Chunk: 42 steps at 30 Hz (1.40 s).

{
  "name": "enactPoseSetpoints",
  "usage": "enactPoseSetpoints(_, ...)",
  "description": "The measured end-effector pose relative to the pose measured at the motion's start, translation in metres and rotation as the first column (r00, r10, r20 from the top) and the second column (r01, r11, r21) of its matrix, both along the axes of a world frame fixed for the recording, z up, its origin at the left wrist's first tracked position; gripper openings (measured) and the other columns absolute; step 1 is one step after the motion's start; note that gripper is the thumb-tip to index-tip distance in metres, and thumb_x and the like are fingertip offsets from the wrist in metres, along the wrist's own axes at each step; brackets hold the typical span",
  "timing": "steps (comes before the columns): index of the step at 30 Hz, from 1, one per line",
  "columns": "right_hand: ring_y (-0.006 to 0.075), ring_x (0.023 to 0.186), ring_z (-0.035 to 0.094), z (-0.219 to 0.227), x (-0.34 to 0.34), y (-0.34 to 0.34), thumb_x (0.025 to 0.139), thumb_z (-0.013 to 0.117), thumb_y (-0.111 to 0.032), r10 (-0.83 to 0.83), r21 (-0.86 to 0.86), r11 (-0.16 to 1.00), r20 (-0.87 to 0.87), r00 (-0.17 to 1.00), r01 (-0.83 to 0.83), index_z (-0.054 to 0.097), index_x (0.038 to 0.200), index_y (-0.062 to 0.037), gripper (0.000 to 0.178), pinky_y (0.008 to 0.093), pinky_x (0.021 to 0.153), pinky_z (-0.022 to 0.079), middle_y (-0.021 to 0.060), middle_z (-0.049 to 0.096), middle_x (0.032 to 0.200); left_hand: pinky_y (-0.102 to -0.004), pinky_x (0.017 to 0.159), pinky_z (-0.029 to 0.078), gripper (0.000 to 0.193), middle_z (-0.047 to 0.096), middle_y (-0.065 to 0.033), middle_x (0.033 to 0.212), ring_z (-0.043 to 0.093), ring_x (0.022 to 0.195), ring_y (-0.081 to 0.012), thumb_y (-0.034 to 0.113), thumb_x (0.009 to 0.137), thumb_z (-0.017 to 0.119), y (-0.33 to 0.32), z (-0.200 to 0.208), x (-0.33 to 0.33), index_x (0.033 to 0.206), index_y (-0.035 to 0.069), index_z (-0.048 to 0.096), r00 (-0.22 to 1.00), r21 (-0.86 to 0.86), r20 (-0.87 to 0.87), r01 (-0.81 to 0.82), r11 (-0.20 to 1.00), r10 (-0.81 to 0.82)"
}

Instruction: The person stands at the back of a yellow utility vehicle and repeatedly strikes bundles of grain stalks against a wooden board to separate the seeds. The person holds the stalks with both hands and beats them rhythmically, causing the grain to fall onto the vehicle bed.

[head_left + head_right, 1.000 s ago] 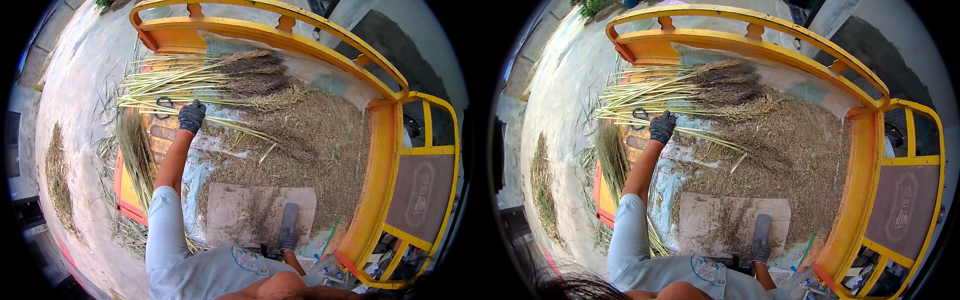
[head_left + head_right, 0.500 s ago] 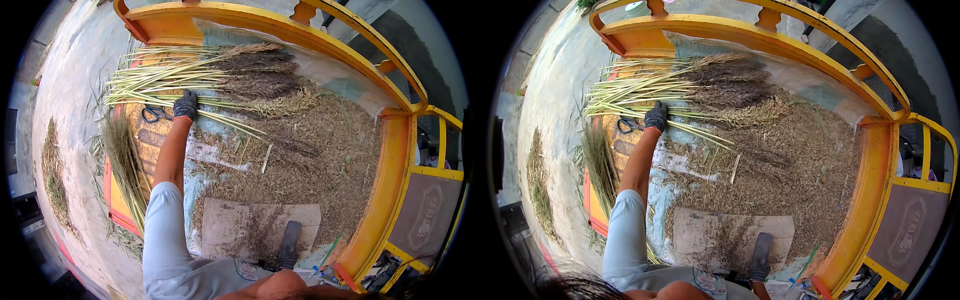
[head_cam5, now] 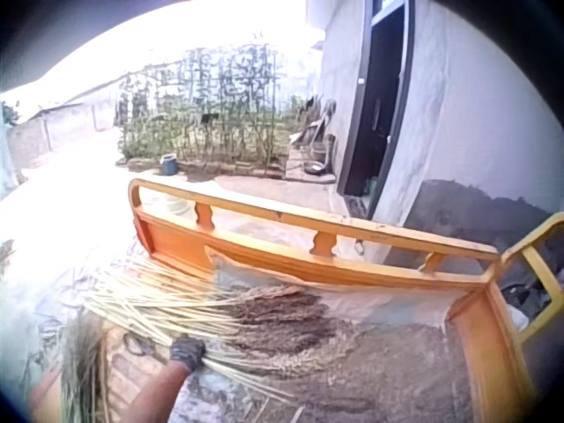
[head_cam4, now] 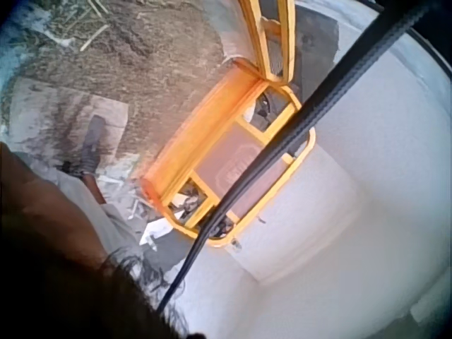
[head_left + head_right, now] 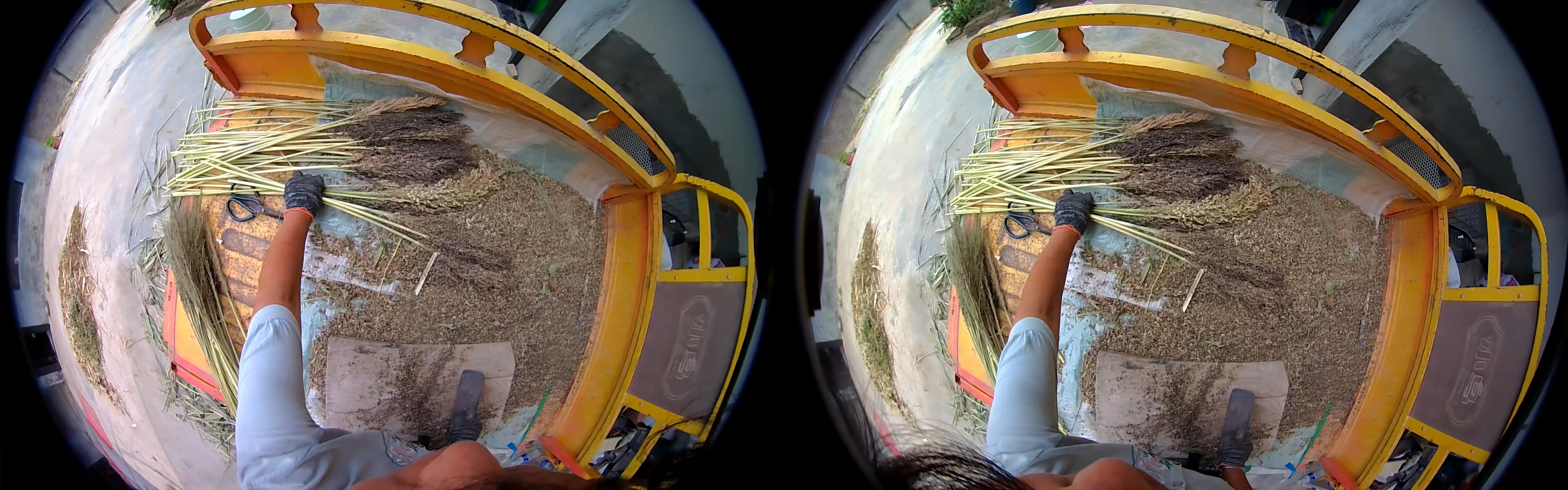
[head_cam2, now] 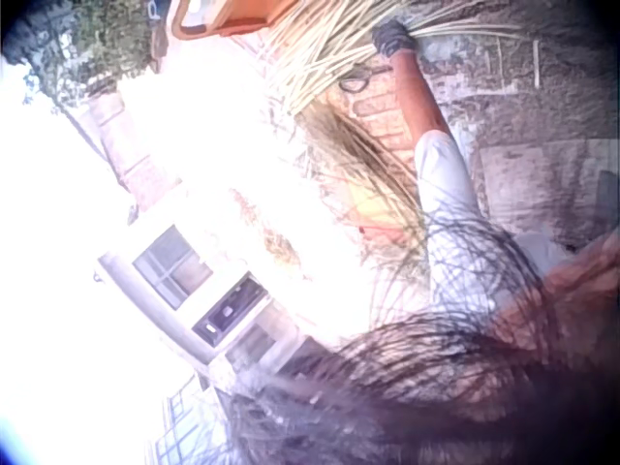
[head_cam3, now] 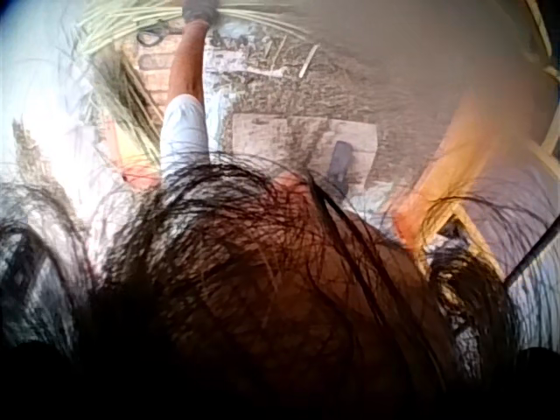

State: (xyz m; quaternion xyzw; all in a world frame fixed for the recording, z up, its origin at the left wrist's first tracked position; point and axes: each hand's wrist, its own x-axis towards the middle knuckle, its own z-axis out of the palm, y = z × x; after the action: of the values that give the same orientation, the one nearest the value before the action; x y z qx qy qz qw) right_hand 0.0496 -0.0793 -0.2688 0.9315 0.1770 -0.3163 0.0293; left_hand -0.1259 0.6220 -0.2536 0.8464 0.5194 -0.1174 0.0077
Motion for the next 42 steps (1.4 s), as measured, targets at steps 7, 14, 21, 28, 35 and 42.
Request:
enactPoseSetpoints(7, 0.0359, 0.083, 0.058, -0.016, -0.003, -0.013, 0.079, 0.050, -0.042, 0.105, -0.035, 0.994, 0.035, 0.994, -0.103, 0.059, 0.097, -0.0084, 0.038, 0.0433, 0.069, 0.046, 0.0182, 0.060, 0.092, -0.0421, 0.081, 0.040, 0.017, 0.060, -0.0077, 0.090, 0.054, 0.091, -0.0277, 0.019, 0.075, 0.049, 0.011, 0.066, 0.023, 0.085, 0.016, 0.062, 0.982, 0.299, 0.051, 0.161, 0.940, -0.185)
enactPoseSetpoints(14, 0.0382, 0.097, 0.054, 0.000, -0.009, -0.003, 0.075, 0.053, -0.047, -0.154, 0.008, 0.988, 0.040, 0.987, 0.154, 0.055, 0.110, -0.0025, 0.057, 0.0422, 0.080, 0.043, 0.0241, 0.056, 0.105, -0.0414, 0.079, 0.040, 0.016, 0.060, -0.0051, 0.079, 0.057, 0.084, -0.0246, 0.017, 0.077, 0.047, -0.001, 0.132, 0.061, 0.090, 0.019, 0.057, 0.956, 0.269, 0.002, 0.282, 0.921, -0.294)
enactPoseSetpoints(21, 0.0397, 0.100, 0.053, 0.048, -0.013, 0.038, 0.075, 0.053, -0.049, -0.307, 0.101, 0.950, 0.109, 0.946, 0.296, 0.053, 0.113, 0.0013, 0.063, 0.0422, 0.083, 0.042, 0.0270, 0.055, 0.107, -0.0402, 0.074, 0.041, 0.013, 0.060, -0.0051, 0.080, 0.057, 0.081, -0.0235, 0.017, 0.076, 0.049, -0.042, 0.241, 0.096, 0.086, 0.017, 0.058, 0.881, 0.554, -0.004, 0.395, 0.733, -0.473)
enactPoseSetpoints(28, 0.0388, 0.102, 0.053, 0.034, 0.007, 0.024, 0.067, 0.061, -0.055, -0.423, 0.227, 0.858, -0.198, 0.884, 0.461, 0.055, 0.108, 0.0044, 0.072, 0.0399, 0.085, 0.043, 0.0276, 0.055, 0.107, -0.0411, 0.068, 0.041, 0.013, 0.060, -0.0069, 0.076, 0.059, 0.075, -0.0243, 0.015, 0.077, 0.049, -0.157, 0.350, 0.112, 0.087, 0.017, 0.057, 0.896, 0.439, -0.065, 0.421, 0.794, -0.439)
enactPoseSetpoints(35, 0.0328, 0.097, 0.055, -0.031, 0.063, -0.022, 0.073, 0.061, -0.035, -0.426, 0.409, 0.732, -0.350, 0.835, 0.545, 0.056, 0.110, -0.0032, 0.049, 0.0397, 0.084, 0.042, 0.0199, 0.057, 0.107, -0.0422, 0.060, 0.047, 0.021, 0.062, -0.0134, 0.075, 0.060, 0.069, -0.0310, 0.026, 0.073, 0.062, -0.304, 0.328, 0.047, 0.089, 0.011, 0.061, 0.883, -0.036, 0.237, 0.423, 0.905, -0.404)
enactPoseSetpoints(42, 0.0315, 0.109, 0.050, 0.148, 0.084, 0.006, 0.077, 0.056, -0.038, 0.022, 0.033, 0.999, -0.181, 0.983, -0.017, 0.040, 0.127, -0.0062, 0.061, 0.0418, 0.088, 0.044, 0.0176, 0.046, 0.124, -0.0235, 0.048, 0.043, 0.020, 0.056, -0.0063, 0.067, 0.053, 0.055, -0.0125, 0.012, 0.078, 0.064, -0.483, 0.264, -0.003, 0.094, 0.001, 0.057, 0.669, -0.954, 0.282, 0.275, 0.123, 0.688)
